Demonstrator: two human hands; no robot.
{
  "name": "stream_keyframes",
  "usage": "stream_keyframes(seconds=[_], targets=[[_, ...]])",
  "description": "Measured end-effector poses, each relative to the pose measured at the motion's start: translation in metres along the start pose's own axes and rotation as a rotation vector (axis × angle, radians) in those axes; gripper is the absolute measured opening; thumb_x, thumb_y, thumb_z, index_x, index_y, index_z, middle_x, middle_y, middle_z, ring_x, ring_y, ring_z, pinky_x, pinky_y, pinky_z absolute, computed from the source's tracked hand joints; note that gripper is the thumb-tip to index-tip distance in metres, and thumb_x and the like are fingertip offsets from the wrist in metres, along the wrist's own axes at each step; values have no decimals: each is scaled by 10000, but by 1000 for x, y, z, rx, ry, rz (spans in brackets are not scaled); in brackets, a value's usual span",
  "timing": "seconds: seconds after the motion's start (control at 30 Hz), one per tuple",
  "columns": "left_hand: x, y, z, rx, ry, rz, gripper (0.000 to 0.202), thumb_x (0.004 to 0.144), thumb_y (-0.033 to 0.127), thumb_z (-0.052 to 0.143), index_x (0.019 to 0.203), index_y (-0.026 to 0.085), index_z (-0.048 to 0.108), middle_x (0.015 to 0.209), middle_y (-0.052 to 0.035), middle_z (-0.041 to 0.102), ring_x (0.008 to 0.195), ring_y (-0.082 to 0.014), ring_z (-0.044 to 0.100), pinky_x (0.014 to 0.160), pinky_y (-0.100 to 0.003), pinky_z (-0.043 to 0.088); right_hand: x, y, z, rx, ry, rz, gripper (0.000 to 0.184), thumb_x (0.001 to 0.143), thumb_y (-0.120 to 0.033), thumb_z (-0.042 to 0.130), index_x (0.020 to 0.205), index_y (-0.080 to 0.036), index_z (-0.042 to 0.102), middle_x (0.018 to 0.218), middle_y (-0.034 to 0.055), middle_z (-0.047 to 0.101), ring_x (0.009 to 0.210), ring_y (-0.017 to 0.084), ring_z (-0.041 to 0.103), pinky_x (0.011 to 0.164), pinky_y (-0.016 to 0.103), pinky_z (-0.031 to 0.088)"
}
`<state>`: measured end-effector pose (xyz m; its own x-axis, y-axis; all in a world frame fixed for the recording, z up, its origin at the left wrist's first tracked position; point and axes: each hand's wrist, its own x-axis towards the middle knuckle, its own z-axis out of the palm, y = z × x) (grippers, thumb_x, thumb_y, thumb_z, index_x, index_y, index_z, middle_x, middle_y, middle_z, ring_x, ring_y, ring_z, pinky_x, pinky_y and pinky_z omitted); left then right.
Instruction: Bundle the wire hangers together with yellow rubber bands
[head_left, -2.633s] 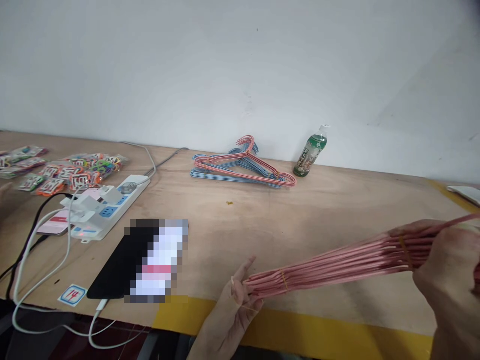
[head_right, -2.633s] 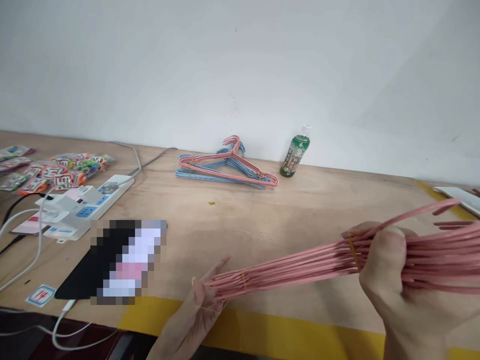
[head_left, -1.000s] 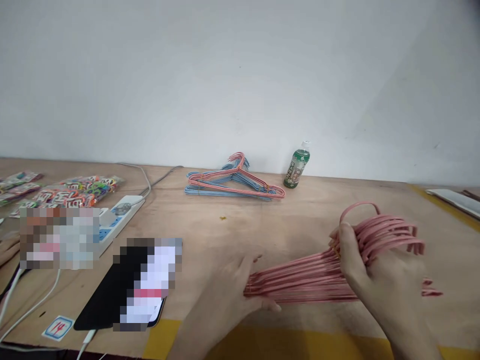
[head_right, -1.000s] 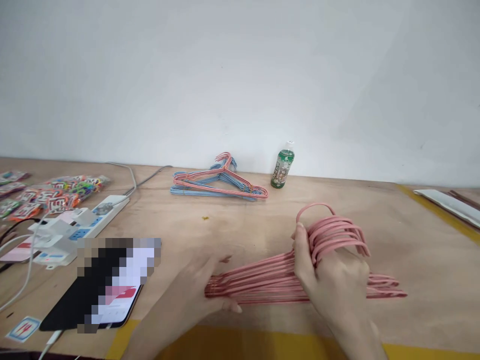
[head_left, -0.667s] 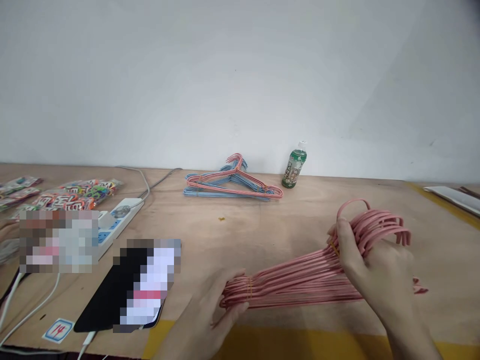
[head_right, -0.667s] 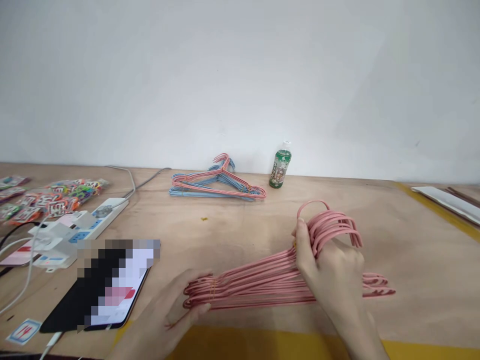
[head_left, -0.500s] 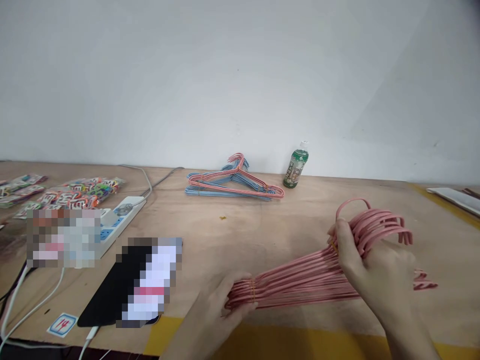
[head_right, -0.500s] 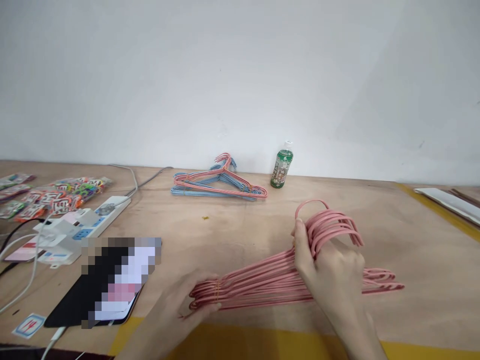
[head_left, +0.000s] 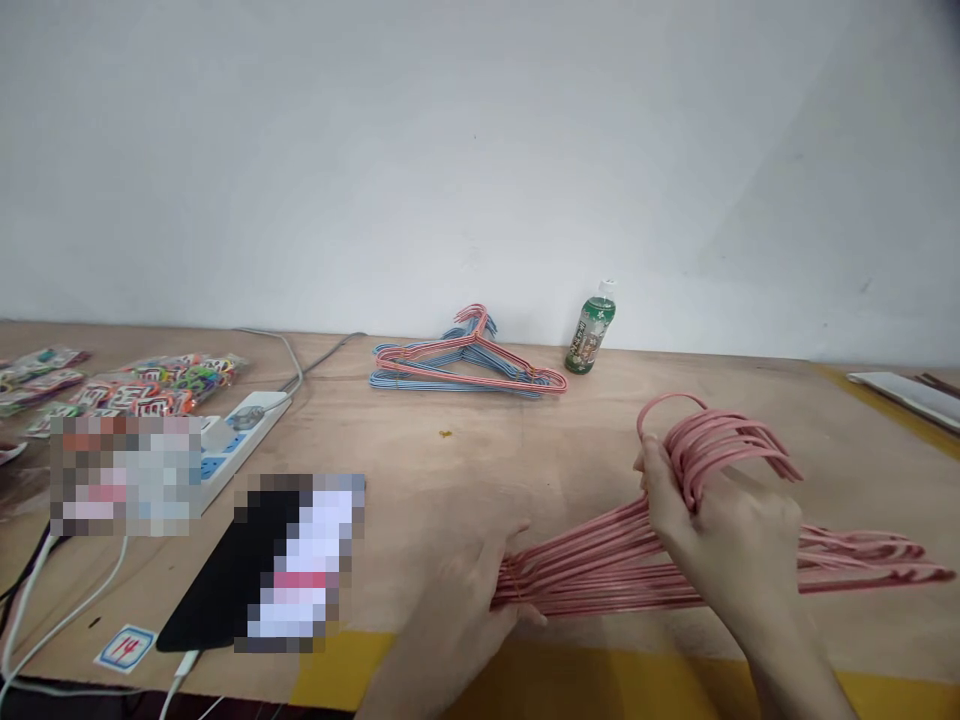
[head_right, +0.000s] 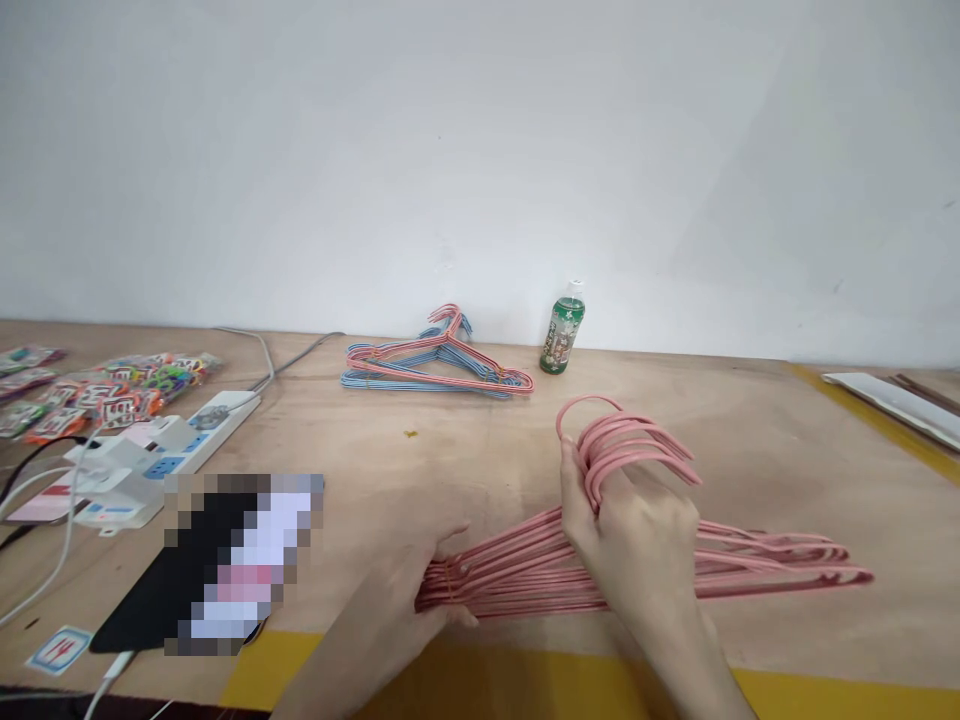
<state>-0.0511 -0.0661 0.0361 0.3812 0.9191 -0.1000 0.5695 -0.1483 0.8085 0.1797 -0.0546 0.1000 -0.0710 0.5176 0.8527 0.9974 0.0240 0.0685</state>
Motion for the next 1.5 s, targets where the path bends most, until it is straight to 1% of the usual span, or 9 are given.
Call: stream_keyframes(seconds=[0.2, 0.33, 0.43, 0.57, 0.73, 0.93, 1.07, 1.27, 1.5], targets=[[12, 22, 0, 110, -55, 160, 639, 744, 332, 685, 1339, 393, 459, 1172, 17, 649, 1036, -258, 601, 812, -327, 468, 6, -10, 16, 148, -180, 102, 477, 926, -394, 435, 527, -168, 568, 454, 25, 499, 407, 142, 452, 467, 269, 254], [10, 27, -23, 264, 91, 180, 740, 690, 520, 723, 1346, 307, 456, 1210, -46, 619, 1103, -303, 551, 915, -420, 435, 8, -2, 25, 220, -352, 302, 492, 934, -444, 381, 580, -186, 606, 479, 38, 545, 456, 172, 520, 518, 283, 297], [6, 19, -36, 355, 165, 153, 627, 712, 532, 701, 1254, 263, 537, 1196, -73, 617, 1107, -316, 542, 932, -457, 423, 11, 9, 26, 244, -451, 412, 473, 922, -470, 375, 605, -209, 611, 521, 45, 585, 538, 205, 567, 582, 301, 332], [3, 1, -31, 306, 59, 131, 398, 828, 543, 562, 1131, 287, 602, 1063, -47, 646, 968, -248, 606, 826, -383, 489, 14, 16, 36, 271, -655, 490, 498, 931, -505, 320, 623, -212, 580, 649, 70, 642, 661, 221, 593, 671, 318, 364], [4, -29, -10, 405, 129, 215, 730, 650, 640, 694, 1244, 236, 566, 1231, -124, 596, 1122, -327, 559, 914, -443, 477, 7, 20, 76, 321, -957, 483, 538, 960, -453, 192, 673, -193, 566, 765, 90, 664, 753, 205, 601, 718, 303, 390], [10, -66, 5, 503, 202, 326, 640, 481, 459, 871, 1036, 224, 656, 947, -71, 694, 852, -274, 662, 733, -364, 551, 3, 20, 116, 374, -1163, 336, 428, 916, -477, 347, 731, -175, 587, 792, 75, 683, 717, 183, 619, 623, 260, 421], [11, -86, 11, 455, 343, 492, 710, 462, 460, 883, 1073, 207, 624, 1031, -94, 670, 914, -263, 658, 738, -327, 566, 20, 12, 93, 312, -1203, 201, 503, 900, -538, 380, 671, -158, 616, 719, 114, 678, 654, 226, 626, 596, 299, 430], [13, -92, 14, 388, 398, 510, 738, 400, 609, 843, 1003, 223, 665, 848, -48, 649, 768, -247, 637, 647, -357, 562, 57, -51, 60, 351, -1064, -108, 373, 934, -258, 369, 784, -127, 684, 860, 188, 688, 878, 294, 637, 717, 353, 420], [2, -88, 16, 216, 371, 343, 931, 356, 612, 852, 1165, 218, 613, 1131, -129, 612, 1046, -344, 584, 865, -501, 518, 69, -133, 168, 684, -1120, -329, 269, 892, -381, 573, 997, -139, 623, 986, 60, 653, 886, 180, 616, 806, 368, 488]])
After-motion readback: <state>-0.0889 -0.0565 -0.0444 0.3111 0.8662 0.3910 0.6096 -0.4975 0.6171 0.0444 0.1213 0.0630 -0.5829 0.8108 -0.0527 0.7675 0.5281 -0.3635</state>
